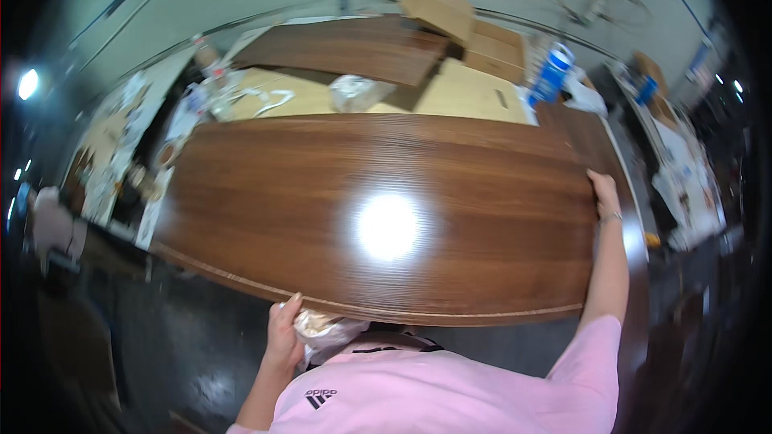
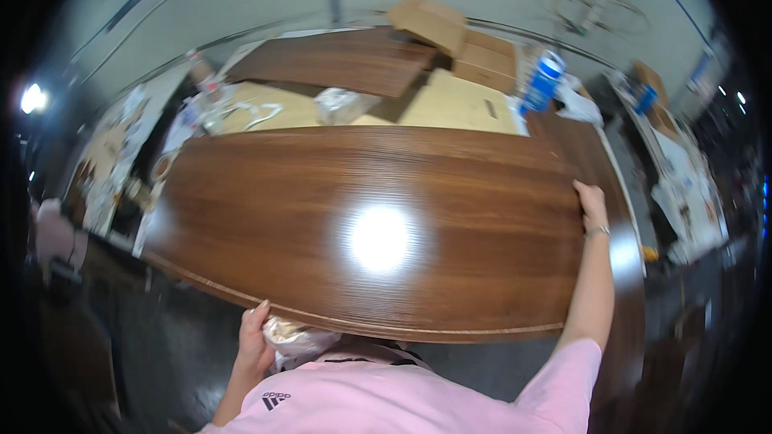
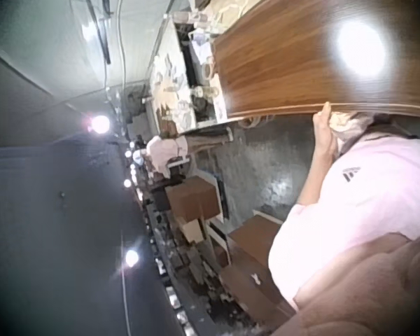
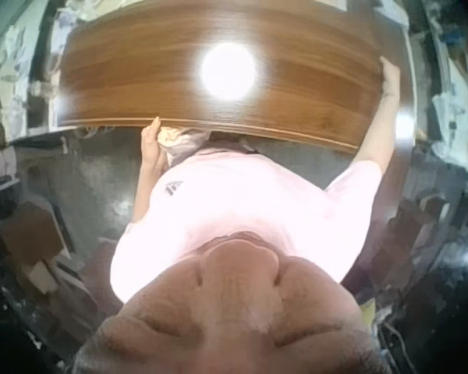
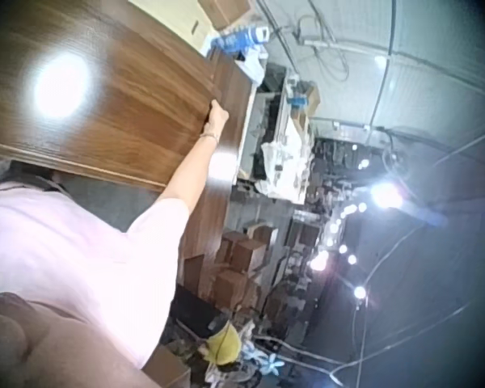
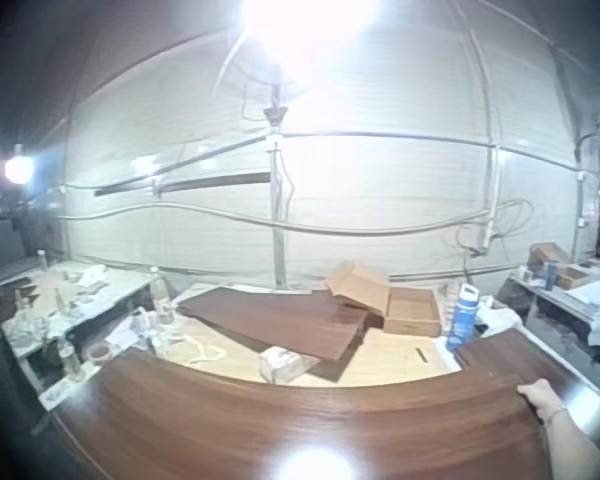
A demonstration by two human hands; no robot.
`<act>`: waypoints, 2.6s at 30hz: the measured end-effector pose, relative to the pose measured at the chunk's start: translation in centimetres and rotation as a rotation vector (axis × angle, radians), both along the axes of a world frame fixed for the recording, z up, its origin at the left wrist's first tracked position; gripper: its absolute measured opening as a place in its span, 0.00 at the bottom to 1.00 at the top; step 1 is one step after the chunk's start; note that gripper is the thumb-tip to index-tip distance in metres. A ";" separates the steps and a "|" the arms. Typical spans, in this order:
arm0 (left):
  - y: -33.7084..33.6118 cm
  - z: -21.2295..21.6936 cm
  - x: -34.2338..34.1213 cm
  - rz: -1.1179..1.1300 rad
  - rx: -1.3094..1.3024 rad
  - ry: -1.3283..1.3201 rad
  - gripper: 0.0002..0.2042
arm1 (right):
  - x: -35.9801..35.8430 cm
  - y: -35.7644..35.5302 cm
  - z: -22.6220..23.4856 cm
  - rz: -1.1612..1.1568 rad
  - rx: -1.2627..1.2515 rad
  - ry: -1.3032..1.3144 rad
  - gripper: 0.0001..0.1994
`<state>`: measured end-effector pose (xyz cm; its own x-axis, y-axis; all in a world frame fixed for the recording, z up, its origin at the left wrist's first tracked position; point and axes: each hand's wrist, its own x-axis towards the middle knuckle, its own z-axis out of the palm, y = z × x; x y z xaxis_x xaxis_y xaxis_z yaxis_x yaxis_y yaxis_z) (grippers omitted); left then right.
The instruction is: The person wipes down wooden furniture panels with a cloth and then uses a small sanding block on the edges of the panels.
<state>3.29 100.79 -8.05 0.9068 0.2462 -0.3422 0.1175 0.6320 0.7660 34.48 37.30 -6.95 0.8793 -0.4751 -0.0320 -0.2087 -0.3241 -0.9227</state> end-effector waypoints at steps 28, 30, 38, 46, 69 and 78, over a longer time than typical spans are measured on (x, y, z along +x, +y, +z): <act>0.1 0.8 0.9 -0.204 -0.076 -0.013 0.23 | -27.8 -8.6 8.6 -0.443 0.391 -0.756 0.11; -0.5 0.7 0.7 -0.208 -0.032 -0.006 0.24 | -30.0 -7.5 6.9 -0.538 0.415 -0.752 0.10; 0.7 1.5 -0.9 -0.320 0.145 -0.045 0.23 | -43.7 -1.5 0.9 -0.799 0.398 -0.724 0.11; -1.0 3.9 0.7 -0.617 0.219 -0.185 0.19 | -62.9 5.1 -5.8 -0.928 0.384 -0.591 0.06; -43.8 5.2 3.1 -0.994 0.121 -0.254 0.15 | -83.2 -14.7 -9.9 -1.308 0.365 -0.573 0.11; -56.8 -0.7 6.2 -0.922 0.228 0.030 0.06 | -83.9 -28.1 -11.3 -1.442 0.277 -0.545 0.26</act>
